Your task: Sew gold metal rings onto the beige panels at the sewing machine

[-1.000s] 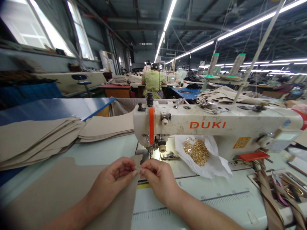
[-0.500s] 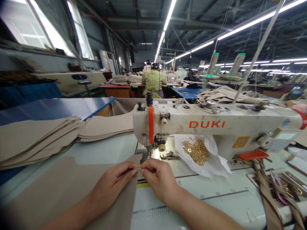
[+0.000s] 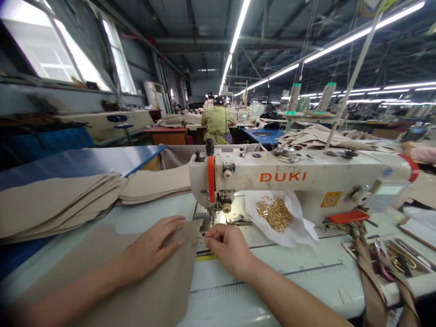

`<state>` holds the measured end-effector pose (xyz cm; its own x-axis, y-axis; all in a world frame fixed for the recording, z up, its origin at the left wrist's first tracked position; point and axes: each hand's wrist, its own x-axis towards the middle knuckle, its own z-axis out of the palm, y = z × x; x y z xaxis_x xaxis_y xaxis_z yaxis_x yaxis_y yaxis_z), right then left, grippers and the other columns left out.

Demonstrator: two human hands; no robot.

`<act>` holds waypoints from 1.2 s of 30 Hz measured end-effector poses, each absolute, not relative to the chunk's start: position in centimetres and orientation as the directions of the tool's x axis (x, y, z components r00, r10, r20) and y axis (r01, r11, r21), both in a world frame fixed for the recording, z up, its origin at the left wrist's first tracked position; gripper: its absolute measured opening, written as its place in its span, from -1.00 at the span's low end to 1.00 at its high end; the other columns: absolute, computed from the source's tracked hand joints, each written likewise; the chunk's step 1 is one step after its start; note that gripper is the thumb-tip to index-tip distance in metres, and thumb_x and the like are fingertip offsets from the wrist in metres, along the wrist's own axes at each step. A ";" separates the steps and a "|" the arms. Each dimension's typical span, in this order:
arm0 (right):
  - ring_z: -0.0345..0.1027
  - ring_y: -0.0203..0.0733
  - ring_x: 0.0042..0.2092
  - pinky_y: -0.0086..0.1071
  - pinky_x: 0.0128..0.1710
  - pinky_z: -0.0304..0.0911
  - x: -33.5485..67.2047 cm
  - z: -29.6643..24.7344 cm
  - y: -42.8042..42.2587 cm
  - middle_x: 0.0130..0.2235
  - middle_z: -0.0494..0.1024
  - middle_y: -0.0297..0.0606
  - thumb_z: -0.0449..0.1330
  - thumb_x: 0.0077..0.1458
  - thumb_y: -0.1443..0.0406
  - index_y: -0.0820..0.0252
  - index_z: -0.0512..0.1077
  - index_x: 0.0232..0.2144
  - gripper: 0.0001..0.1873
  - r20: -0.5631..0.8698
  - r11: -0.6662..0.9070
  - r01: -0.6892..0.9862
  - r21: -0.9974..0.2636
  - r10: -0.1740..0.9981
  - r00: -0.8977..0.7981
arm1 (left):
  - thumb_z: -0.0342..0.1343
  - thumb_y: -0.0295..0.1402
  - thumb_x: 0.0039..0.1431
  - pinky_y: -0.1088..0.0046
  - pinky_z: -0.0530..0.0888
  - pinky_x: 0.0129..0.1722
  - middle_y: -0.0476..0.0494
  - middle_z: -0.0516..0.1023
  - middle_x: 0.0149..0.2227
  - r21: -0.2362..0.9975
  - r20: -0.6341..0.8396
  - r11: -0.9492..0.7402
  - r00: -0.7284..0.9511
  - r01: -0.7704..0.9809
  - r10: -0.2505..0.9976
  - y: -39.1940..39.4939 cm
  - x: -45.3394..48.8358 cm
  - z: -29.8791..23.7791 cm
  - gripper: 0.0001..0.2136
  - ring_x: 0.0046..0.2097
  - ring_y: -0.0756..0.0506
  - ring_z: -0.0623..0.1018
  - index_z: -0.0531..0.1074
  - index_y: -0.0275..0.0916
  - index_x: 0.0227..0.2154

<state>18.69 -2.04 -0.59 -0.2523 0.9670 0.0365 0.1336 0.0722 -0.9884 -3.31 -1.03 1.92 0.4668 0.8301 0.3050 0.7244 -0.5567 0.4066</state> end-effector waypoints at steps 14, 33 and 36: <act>0.18 -0.45 -0.74 -0.60 -0.73 0.01 17.2 1.2 0.9 -0.71 0.38 -0.49 0.11 -0.19 0.51 0.24 0.35 -0.64 -0.86 -0.302 -0.224 0.319 -0.921 0.927 -0.221 | -0.11 -0.39 0.19 0.23 0.49 -0.11 -0.23 0.50 -0.17 0.199 0.511 -0.673 0.511 0.712 0.691 -2.0 -1.9 -1.1 -0.76 -0.12 -0.17 0.49 0.43 -0.26 -0.19; 0.24 -0.45 -0.73 -0.63 -0.73 0.12 17.0 2.0 2.0 -0.72 0.40 -0.47 0.12 -0.13 0.48 0.25 0.34 -0.67 -0.84 -0.373 -0.233 0.462 -0.856 0.897 -0.238 | -0.08 -0.54 0.14 0.44 0.47 -0.36 -0.08 0.51 -0.47 0.067 0.612 -0.793 0.603 0.605 0.512 0.2 1.4 -0.6 -0.80 -0.37 -0.06 0.48 0.39 -0.24 -0.51; 0.24 -0.45 -0.73 -0.64 -0.74 0.11 17.0 2.0 2.0 -0.73 0.39 -0.48 0.13 -0.12 0.47 0.26 0.35 -0.65 -0.86 -0.372 -0.227 0.477 -0.849 0.898 -0.234 | -0.07 -0.55 0.13 0.46 0.47 -0.36 -0.07 0.51 -0.47 0.062 0.619 -0.794 0.601 0.604 0.505 0.1 1.4 -0.6 -0.81 -0.39 -0.05 0.49 0.37 -0.23 -0.51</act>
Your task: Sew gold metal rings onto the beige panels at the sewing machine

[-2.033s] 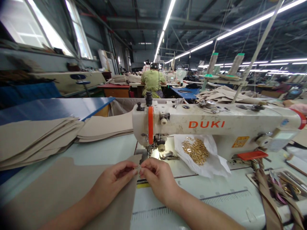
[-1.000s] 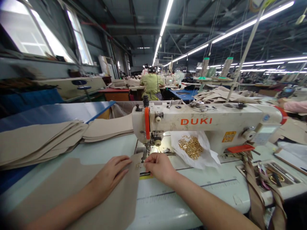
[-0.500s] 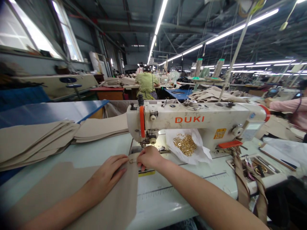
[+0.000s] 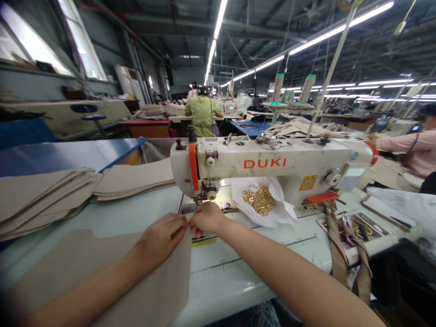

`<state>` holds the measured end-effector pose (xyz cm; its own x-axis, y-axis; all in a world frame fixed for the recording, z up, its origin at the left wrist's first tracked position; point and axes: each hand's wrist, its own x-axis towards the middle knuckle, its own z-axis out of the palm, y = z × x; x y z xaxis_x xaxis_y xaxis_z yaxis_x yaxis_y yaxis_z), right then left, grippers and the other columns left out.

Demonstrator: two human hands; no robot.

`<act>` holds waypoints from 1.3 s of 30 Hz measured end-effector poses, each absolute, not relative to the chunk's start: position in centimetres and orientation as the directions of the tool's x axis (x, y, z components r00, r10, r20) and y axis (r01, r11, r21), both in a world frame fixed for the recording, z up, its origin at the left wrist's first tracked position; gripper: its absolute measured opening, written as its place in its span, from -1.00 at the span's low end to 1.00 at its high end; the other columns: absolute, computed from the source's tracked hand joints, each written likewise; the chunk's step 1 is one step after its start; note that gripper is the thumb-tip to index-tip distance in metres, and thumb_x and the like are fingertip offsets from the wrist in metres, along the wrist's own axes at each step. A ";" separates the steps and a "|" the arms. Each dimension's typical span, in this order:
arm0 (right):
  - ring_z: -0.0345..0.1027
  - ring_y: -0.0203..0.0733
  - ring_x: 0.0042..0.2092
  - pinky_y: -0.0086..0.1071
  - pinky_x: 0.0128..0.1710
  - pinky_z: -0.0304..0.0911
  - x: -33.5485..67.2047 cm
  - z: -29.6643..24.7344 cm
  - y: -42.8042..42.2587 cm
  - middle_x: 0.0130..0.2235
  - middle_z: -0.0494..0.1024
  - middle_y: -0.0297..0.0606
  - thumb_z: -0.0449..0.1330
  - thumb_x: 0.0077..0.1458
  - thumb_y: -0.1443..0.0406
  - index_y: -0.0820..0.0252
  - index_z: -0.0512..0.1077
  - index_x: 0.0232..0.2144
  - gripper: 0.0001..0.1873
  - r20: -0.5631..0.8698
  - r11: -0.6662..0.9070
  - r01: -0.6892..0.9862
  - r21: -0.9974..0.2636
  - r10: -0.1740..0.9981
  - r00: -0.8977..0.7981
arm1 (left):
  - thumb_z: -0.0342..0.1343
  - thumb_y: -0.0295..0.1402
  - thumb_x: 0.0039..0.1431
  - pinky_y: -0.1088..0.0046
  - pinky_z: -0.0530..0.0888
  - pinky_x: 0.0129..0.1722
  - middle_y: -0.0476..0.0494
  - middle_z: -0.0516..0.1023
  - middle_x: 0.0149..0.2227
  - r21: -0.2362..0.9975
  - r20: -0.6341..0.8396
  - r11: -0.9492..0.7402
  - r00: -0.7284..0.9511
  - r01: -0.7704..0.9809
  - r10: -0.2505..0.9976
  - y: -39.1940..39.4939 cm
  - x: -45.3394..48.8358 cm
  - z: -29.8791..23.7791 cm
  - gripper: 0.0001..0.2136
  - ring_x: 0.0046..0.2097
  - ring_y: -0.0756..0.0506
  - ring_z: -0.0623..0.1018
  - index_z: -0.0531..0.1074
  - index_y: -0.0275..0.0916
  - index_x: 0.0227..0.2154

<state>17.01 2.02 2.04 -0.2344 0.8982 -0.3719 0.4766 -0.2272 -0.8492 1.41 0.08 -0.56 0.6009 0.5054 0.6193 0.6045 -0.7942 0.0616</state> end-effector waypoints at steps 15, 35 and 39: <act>0.43 -0.24 -0.39 -0.45 -0.37 0.26 18.7 1.9 -0.4 -0.42 0.54 -0.23 0.04 0.08 0.45 0.26 0.43 -0.38 -0.84 -0.066 0.159 0.675 -0.720 0.953 -0.295 | -0.04 -0.56 0.04 0.45 0.46 -0.36 -0.08 0.53 -0.47 0.150 0.578 -0.752 0.560 0.642 0.593 -0.1 1.7 0.0 -0.84 -0.38 -0.07 0.50 0.38 -0.23 -0.53; 0.29 -0.19 -0.26 -0.34 -0.17 0.22 20.0 0.4 -2.8 -0.34 0.48 -0.22 0.03 0.21 0.37 0.25 0.38 -0.37 -0.85 0.421 0.864 0.504 0.021 0.449 -0.788 | -0.03 -0.54 0.09 0.46 0.43 -0.37 -0.07 0.50 -0.48 0.183 0.515 -0.755 0.593 0.629 0.619 0.2 1.5 0.1 -0.83 -0.38 -0.06 0.47 0.38 -0.23 -0.54; 0.31 -0.22 -0.24 -0.36 -0.15 0.21 20.2 -0.4 -2.5 -0.34 0.50 -0.22 0.02 0.22 0.38 0.24 0.41 -0.37 -0.81 0.431 0.888 0.459 -0.009 0.418 -0.800 | -0.05 -0.53 0.12 0.45 0.44 -0.37 -0.08 0.52 -0.47 0.187 0.548 -0.764 0.580 0.617 0.602 0.1 1.6 0.0 -0.82 -0.38 -0.06 0.47 0.39 -0.23 -0.51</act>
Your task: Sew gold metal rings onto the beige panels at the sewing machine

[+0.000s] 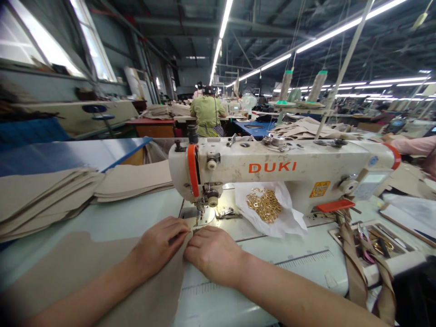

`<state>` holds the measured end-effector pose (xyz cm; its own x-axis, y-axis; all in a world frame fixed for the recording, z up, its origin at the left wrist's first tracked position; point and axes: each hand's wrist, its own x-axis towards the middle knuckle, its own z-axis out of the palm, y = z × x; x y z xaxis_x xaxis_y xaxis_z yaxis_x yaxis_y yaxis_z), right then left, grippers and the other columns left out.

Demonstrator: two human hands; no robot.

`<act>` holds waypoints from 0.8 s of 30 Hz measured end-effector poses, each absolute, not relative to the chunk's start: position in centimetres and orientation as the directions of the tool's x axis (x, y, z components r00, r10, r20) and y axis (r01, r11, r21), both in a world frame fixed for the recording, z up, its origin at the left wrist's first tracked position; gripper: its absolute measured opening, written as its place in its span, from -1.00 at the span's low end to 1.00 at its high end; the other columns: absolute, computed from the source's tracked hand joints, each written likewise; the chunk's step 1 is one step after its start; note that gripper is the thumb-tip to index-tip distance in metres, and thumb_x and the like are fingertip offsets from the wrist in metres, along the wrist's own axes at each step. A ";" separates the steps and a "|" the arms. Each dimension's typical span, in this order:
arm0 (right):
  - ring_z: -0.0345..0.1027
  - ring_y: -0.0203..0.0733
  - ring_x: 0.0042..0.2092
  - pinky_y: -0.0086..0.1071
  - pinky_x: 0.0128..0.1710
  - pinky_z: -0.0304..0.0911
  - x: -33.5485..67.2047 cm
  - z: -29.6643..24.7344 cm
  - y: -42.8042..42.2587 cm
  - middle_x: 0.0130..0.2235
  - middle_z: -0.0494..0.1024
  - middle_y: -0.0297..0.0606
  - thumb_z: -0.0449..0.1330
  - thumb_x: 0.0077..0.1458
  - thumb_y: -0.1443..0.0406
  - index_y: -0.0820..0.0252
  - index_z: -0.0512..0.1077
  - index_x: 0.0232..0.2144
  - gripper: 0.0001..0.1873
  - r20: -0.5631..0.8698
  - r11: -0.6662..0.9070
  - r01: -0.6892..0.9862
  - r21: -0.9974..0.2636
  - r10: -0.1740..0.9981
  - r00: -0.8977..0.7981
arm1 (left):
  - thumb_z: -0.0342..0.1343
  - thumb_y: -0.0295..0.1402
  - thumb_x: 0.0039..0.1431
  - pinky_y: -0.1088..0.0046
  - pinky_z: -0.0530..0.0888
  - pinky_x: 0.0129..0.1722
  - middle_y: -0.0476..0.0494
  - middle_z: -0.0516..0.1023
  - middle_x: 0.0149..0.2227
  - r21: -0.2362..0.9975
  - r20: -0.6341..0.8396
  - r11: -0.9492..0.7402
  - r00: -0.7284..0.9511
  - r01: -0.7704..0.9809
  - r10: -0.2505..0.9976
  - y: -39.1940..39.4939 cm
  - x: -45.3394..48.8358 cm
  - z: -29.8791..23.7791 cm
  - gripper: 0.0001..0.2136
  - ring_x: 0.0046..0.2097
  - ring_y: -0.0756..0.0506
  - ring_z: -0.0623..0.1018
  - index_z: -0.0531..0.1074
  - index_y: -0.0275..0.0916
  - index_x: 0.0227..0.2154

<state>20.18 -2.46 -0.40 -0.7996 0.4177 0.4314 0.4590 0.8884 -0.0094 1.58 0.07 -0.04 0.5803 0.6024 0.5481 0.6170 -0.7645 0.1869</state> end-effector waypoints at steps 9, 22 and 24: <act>0.33 -0.22 -0.22 -0.36 -0.13 0.22 20.2 -0.6 -2.4 -0.32 0.51 -0.23 0.01 0.22 0.37 0.24 0.40 -0.39 -0.80 0.444 0.883 0.461 -0.086 0.448 -0.776 | -0.08 -0.50 0.18 0.44 0.46 -0.35 -0.09 0.53 -0.43 0.179 0.598 -0.790 0.573 0.586 0.560 0.2 1.2 -0.5 -0.81 -0.36 -0.05 0.48 0.41 -0.25 -0.44; 0.32 -0.20 -0.24 -0.35 -0.14 0.22 20.1 -0.6 -2.4 -0.33 0.51 -0.22 0.02 0.22 0.36 0.24 0.40 -0.40 -0.80 0.442 0.877 0.472 -0.094 0.462 -0.769 | -0.09 -0.46 0.22 0.42 0.45 -0.33 -0.09 0.53 -0.42 0.173 0.597 -0.798 0.583 0.577 0.551 0.5 1.4 -0.8 -0.79 -0.35 -0.06 0.47 0.42 -0.24 -0.44; 0.32 -0.20 -0.24 -0.34 -0.14 0.22 20.1 -0.5 -2.5 -0.32 0.51 -0.22 0.01 0.23 0.36 0.24 0.40 -0.40 -0.80 0.437 0.876 0.474 -0.093 0.463 -0.771 | -0.09 -0.45 0.23 0.43 0.45 -0.34 -0.09 0.53 -0.43 0.173 0.599 -0.802 0.586 0.571 0.546 0.5 1.5 -0.7 -0.79 -0.36 -0.05 0.47 0.41 -0.25 -0.44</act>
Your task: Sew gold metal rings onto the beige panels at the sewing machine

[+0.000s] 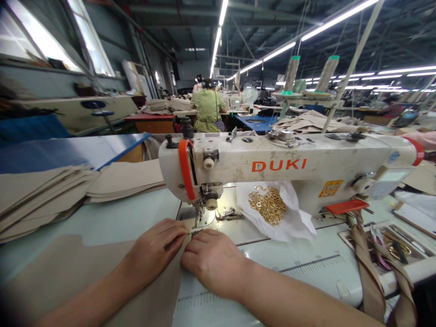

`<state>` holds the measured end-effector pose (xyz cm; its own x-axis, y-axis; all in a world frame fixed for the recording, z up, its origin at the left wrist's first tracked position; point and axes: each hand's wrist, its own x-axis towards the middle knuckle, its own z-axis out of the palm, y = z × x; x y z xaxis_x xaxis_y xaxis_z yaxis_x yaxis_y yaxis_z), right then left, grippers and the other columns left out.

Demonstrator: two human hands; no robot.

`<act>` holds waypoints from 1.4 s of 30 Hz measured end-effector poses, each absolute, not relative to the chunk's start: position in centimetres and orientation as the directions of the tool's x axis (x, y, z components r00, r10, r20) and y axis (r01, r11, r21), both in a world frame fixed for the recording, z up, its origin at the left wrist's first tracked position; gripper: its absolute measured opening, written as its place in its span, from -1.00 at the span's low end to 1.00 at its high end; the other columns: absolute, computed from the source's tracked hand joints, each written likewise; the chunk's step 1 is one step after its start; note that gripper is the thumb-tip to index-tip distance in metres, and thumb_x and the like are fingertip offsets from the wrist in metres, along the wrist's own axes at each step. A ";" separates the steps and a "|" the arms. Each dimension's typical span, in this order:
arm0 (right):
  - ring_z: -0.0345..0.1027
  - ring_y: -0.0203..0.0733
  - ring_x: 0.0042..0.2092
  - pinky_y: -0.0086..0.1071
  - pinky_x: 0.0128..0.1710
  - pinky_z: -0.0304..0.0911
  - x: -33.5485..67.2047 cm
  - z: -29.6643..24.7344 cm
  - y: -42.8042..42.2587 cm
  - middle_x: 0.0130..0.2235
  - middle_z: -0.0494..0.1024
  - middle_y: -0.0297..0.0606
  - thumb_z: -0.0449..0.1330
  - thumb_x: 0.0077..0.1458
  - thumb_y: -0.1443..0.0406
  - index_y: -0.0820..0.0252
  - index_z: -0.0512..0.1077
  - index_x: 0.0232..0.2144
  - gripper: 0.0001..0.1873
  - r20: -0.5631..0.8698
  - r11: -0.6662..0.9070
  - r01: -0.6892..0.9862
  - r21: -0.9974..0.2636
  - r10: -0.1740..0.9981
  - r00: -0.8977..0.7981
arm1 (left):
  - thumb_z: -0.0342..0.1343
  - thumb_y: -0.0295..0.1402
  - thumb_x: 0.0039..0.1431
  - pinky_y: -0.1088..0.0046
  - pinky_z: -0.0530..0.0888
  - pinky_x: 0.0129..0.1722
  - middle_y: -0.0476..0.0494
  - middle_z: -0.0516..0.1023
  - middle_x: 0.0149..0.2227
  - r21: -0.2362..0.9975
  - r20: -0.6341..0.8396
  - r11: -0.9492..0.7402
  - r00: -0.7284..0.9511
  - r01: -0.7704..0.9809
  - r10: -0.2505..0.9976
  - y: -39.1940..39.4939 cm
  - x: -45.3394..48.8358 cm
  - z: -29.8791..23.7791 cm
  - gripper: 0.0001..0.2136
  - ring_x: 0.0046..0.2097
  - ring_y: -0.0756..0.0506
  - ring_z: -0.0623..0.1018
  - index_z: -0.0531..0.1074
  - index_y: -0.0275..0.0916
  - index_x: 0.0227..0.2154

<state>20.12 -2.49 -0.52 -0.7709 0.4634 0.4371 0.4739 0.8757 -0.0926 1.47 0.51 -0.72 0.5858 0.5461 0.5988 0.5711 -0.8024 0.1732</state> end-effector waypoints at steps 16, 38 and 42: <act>0.30 -0.17 -0.17 -0.31 -0.12 0.21 19.6 -0.3 -2.1 -0.26 0.49 -0.17 0.06 0.21 0.37 0.30 0.39 -0.33 -0.87 0.446 0.824 0.564 -0.042 0.521 -0.728 | -0.07 -0.49 0.20 0.42 0.46 -0.32 -0.10 0.52 -0.41 0.230 0.556 -0.784 0.583 0.577 0.592 0.1 1.4 -0.4 -0.81 -0.34 -0.06 0.47 0.42 -0.25 -0.43; 0.26 -0.16 -0.24 -0.31 -0.20 0.18 19.2 0.0 -2.0 -0.30 0.46 -0.24 0.16 0.15 0.35 0.29 0.37 -0.35 -0.93 0.363 0.801 0.599 0.012 0.555 -0.749 | -0.06 -0.46 0.21 0.39 0.48 -0.31 -0.12 0.54 -0.38 0.246 0.552 -0.786 0.584 0.568 0.595 -0.2 1.3 0.0 -0.83 -0.32 -0.08 0.49 0.42 -0.25 -0.40; 0.27 -0.15 -0.23 -0.30 -0.19 0.18 19.8 0.3 -1.6 -0.29 0.46 -0.23 0.15 0.15 0.35 0.30 0.38 -0.35 -0.92 0.339 0.798 0.601 0.044 0.554 -0.760 | -0.09 -0.47 0.23 0.39 0.49 -0.32 -0.13 0.55 -0.38 0.221 0.567 -0.806 0.599 0.550 0.565 0.6 1.8 0.0 -0.82 -0.32 -0.08 0.50 0.42 -0.26 -0.37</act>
<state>19.76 -1.62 0.30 -0.7601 0.5541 0.3395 0.6013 0.7978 0.0438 1.82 0.55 -0.04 0.5994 0.5649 0.5671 0.5496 -0.8055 0.2215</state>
